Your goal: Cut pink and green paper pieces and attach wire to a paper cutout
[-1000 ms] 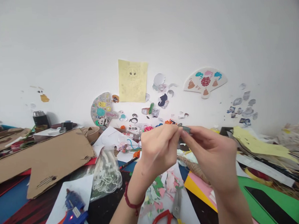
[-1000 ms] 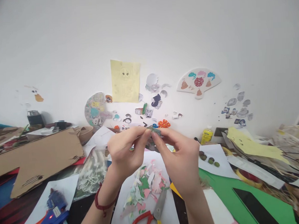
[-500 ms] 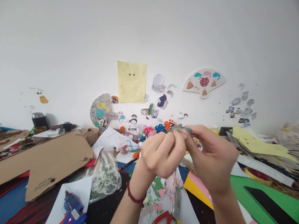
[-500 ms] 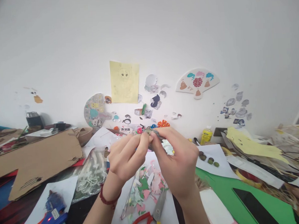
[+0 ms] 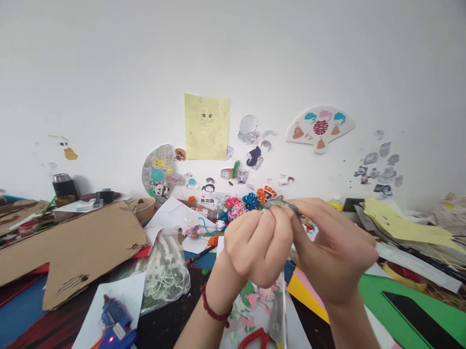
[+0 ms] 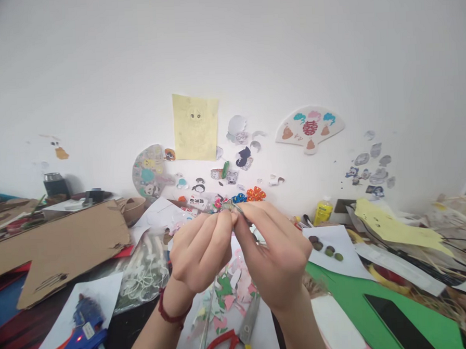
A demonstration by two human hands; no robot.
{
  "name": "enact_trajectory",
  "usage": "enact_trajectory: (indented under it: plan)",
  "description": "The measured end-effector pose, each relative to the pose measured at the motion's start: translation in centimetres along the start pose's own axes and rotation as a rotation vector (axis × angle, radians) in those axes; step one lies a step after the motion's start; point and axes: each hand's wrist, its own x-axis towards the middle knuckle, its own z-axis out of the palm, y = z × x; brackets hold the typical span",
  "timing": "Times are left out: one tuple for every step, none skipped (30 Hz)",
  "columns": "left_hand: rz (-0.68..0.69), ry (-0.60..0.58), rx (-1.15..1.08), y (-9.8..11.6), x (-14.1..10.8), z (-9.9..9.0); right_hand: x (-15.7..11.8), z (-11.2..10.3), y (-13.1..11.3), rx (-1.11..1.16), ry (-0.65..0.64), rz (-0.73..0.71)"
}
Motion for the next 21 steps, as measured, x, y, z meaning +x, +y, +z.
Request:
enact_trajectory:
  plan:
    - [-0.011,0.008,-0.002,0.0,-0.1,0.0,0.0,0.0,0.0,-0.002,-0.001,-0.011]
    - [-0.022,0.010,-0.004,0.1,-0.1,0.0,0.0,0.1,-0.1,-0.001,0.000,-0.020]
    - [-0.032,0.009,-0.006,0.1,-0.2,-0.1,0.0,0.1,-0.1,0.005,0.000,-0.027]
    - [-0.039,0.008,-0.009,0.2,-0.2,-0.1,-0.1,0.1,-0.1,0.013,-0.002,-0.030]
    - [-0.043,0.004,-0.011,0.2,-0.2,-0.2,-0.1,0.2,-0.1,0.022,-0.003,-0.031]
    - [-0.049,-0.002,-0.015,0.3,-0.2,-0.2,-0.2,0.2,-0.1,0.030,-0.004,-0.026]
    - [-0.060,-0.010,-0.018,0.3,-0.2,-0.3,-0.2,0.2,-0.1,0.037,-0.008,-0.021]
    - [-0.075,-0.015,-0.022,0.4,-0.2,-0.3,-0.3,0.3,-0.1,0.043,-0.014,-0.020]
    - [-0.092,-0.013,-0.025,0.4,-0.2,-0.3,-0.3,0.3,-0.1,0.048,-0.018,-0.025]
    - [-0.110,-0.008,-0.027,0.3,-0.2,-0.4,-0.4,0.3,-0.1,0.053,-0.021,-0.033]
    - [-0.126,0.008,-0.029,0.3,-0.2,-0.4,-0.4,0.4,-0.2,0.056,-0.021,-0.042]
    - [-0.135,0.036,-0.032,0.2,-0.1,-0.4,-0.5,0.4,-0.3,0.058,-0.019,-0.048]
    - [-0.142,0.071,-0.036,0.1,0.0,-0.4,-0.5,0.4,-0.5,0.060,-0.013,-0.050]
    - [-0.150,0.100,-0.049,0.0,0.1,-0.3,-0.5,0.4,-0.6,0.058,-0.008,-0.043]
    - [-0.163,0.115,-0.075,-0.1,0.2,-0.3,-0.5,0.3,-0.7,0.056,-0.003,-0.030]
    - [-0.180,0.114,-0.111,-0.1,0.4,-0.2,-0.4,0.3,-0.8,0.053,0.003,-0.010]
    - [-0.198,0.101,-0.153,-0.1,0.6,-0.1,-0.3,0.2,-0.7,0.049,0.011,0.017]
    - [-0.216,0.080,-0.198,-0.1,0.8,0.0,-0.2,0.2,-0.6,0.044,0.018,0.048]
    - [-0.233,0.068,-0.238,0.0,1.0,0.1,-0.1,0.1,-0.4,0.042,0.029,0.080]
    - [-0.243,0.070,-0.270,0.1,1.2,0.2,0.0,0.1,-0.2,0.046,0.044,0.106]
    - [-0.252,0.079,-0.286,0.2,1.4,0.3,0.2,0.0,0.1,0.053,0.061,0.122]
